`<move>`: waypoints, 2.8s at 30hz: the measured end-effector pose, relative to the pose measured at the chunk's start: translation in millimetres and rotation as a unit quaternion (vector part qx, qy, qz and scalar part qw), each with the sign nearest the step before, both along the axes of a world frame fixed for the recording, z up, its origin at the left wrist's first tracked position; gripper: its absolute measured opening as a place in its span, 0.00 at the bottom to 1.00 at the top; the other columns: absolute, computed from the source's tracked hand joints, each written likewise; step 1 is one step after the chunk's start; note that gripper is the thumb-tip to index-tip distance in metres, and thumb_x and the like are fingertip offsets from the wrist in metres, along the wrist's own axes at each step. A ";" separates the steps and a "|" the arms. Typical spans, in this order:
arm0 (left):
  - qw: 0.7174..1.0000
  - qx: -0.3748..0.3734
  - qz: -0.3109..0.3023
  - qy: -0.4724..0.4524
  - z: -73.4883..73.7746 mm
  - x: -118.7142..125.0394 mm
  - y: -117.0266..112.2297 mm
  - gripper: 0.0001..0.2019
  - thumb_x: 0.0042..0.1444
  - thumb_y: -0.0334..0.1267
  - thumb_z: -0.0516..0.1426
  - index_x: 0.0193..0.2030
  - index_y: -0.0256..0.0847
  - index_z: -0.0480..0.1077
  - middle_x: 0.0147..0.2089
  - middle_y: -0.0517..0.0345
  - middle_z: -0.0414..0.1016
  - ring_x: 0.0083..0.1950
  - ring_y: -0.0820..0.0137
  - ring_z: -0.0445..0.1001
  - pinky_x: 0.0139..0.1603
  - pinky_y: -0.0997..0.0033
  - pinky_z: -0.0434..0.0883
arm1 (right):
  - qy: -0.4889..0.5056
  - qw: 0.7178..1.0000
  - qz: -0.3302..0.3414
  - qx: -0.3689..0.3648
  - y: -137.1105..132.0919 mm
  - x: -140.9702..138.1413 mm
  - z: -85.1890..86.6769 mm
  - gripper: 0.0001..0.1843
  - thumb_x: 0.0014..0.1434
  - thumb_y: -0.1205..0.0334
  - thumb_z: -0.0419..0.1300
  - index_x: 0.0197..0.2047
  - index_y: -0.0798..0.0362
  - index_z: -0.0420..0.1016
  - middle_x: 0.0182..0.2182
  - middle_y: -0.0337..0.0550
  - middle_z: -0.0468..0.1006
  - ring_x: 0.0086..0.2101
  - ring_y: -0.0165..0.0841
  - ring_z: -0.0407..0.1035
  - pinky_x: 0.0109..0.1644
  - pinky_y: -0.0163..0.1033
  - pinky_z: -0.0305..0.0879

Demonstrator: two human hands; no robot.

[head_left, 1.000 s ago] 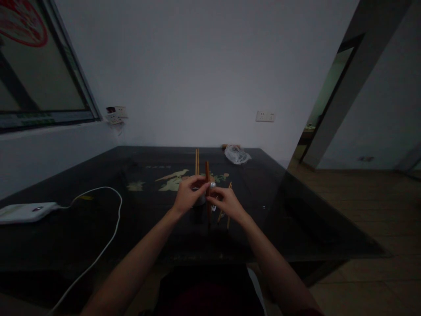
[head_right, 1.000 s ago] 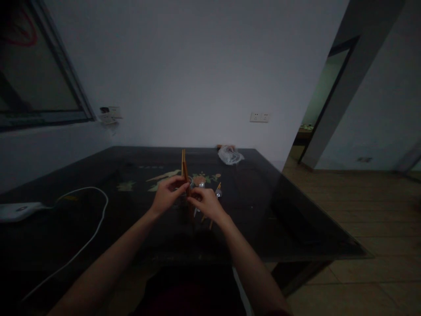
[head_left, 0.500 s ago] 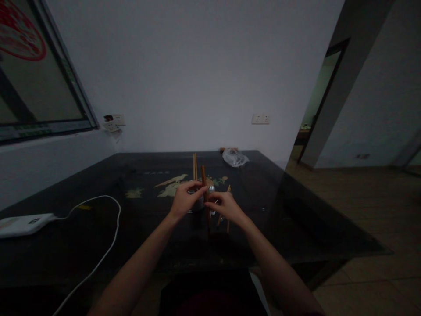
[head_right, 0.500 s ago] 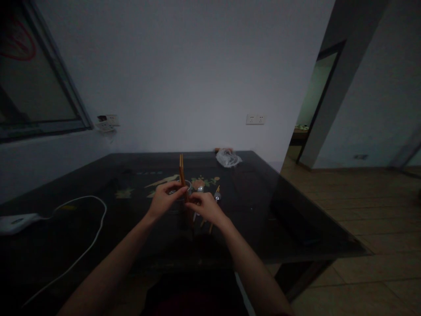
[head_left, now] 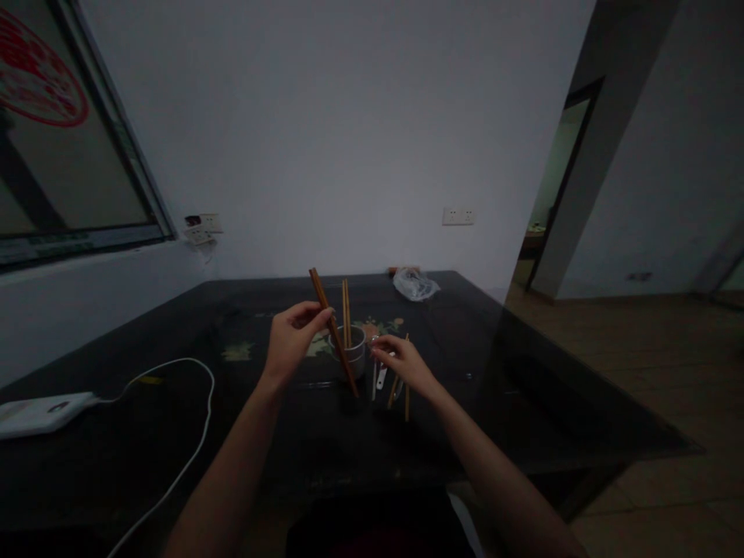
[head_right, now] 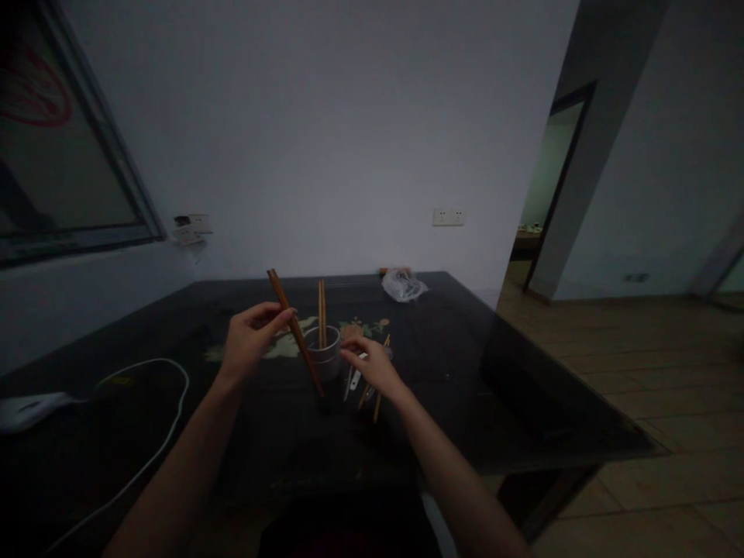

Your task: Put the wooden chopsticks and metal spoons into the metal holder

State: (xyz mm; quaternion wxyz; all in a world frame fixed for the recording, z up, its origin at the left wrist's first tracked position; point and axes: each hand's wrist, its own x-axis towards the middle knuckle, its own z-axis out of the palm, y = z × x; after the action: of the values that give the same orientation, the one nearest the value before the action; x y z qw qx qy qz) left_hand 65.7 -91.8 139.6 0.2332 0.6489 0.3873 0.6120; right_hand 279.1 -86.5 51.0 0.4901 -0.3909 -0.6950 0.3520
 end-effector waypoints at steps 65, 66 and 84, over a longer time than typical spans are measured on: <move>0.984 -0.113 0.054 0.127 -33.7 6.0 126.3 0.09 0.47 0.41 0.61 0.29 0.36 0.73 0.29 0.53 0.77 0.28 0.69 0.76 0.25 0.75 0.72 | 0.041 0.999 0.008 -0.012 54.7 -46.9 -48.8 0.44 0.37 0.60 0.72 0.57 0.53 0.61 0.54 0.50 0.70 0.55 0.41 0.64 0.61 0.48 0.56; 0.983 -0.117 0.050 0.131 -34.5 6.0 127.2 0.09 0.47 0.41 0.61 0.29 0.36 0.73 0.29 0.54 0.77 0.27 0.69 0.76 0.25 0.76 0.72 | 0.037 0.999 0.007 -0.013 54.2 -46.8 -48.0 0.44 0.37 0.60 0.72 0.57 0.53 0.61 0.54 0.50 0.70 0.55 0.41 0.64 0.61 0.48 0.56; 0.976 -0.160 0.009 0.146 -32.0 4.1 124.3 0.09 0.43 0.40 0.65 0.23 0.38 0.71 0.22 0.55 0.75 0.24 0.67 0.75 0.25 0.72 0.72 | 0.042 0.999 0.010 -0.029 50.6 -46.2 -44.3 0.46 0.36 0.62 0.72 0.59 0.53 0.59 0.55 0.51 0.67 0.56 0.42 0.63 0.60 0.48 0.57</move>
State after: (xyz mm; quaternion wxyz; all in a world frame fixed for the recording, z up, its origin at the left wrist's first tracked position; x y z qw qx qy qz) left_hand 69.7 32.5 107.7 0.2692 0.6821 0.5159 0.4429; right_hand 232.9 -35.8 6.7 0.5044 -0.3828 -0.6670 0.3926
